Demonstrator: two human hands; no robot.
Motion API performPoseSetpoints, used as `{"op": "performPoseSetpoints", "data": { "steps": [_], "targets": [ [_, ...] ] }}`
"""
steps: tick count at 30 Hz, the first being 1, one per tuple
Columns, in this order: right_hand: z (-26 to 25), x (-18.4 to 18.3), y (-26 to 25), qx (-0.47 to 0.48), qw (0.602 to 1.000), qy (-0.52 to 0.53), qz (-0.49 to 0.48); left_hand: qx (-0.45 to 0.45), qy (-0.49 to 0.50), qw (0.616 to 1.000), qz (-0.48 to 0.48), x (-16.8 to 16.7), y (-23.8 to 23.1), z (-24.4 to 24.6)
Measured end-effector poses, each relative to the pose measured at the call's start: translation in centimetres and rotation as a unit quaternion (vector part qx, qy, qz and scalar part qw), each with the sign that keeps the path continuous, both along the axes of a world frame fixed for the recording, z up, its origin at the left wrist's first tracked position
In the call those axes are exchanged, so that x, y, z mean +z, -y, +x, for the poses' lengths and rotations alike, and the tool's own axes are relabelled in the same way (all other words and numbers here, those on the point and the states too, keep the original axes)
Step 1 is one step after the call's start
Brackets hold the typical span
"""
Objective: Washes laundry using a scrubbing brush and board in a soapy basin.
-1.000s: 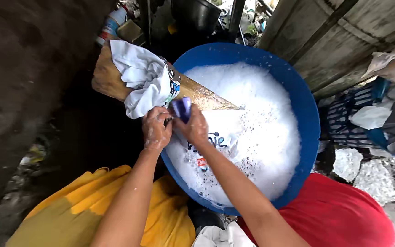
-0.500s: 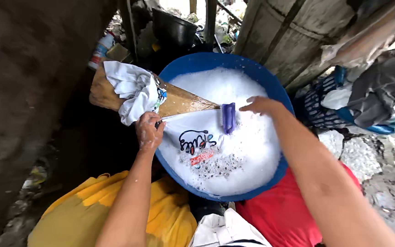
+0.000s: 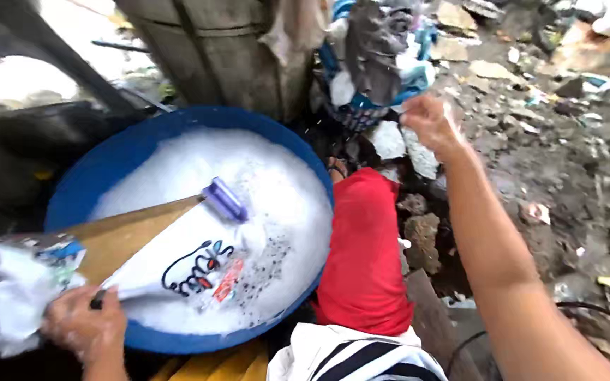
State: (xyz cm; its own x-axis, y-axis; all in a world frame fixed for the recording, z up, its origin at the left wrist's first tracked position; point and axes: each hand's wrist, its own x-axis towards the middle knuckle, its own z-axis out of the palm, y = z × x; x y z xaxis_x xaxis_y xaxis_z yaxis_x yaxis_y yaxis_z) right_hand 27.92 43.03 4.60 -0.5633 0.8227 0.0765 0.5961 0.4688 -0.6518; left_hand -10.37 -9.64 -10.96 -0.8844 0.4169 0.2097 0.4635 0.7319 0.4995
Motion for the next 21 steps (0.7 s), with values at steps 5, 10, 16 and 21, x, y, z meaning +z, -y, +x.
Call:
{"op": "performPoseSetpoints", "data": {
  "steps": [5,10,16,21],
  "targets": [
    [16.2,-17.5,3.3,-0.186,0.958,0.115,-0.186,0.021,0.008,0.999,-0.040,3.1,-1.5,2.4],
    [17.7,-25.7,13.6,-0.323,0.848,0.099,-0.408,0.044,0.017,0.998,-0.052,3.7,-2.2,3.1],
    [12.4,-29.0,17.1,-0.429,0.860,-0.080,-0.264,0.025,-0.034,0.999,-0.028,0.3,-0.7,0.6],
    [8.9,-24.8,16.7,-0.467,0.806,-0.235,-0.277,0.044,-0.048,0.997,-0.036,0.9,-1.3,0.9]
  ]
}}
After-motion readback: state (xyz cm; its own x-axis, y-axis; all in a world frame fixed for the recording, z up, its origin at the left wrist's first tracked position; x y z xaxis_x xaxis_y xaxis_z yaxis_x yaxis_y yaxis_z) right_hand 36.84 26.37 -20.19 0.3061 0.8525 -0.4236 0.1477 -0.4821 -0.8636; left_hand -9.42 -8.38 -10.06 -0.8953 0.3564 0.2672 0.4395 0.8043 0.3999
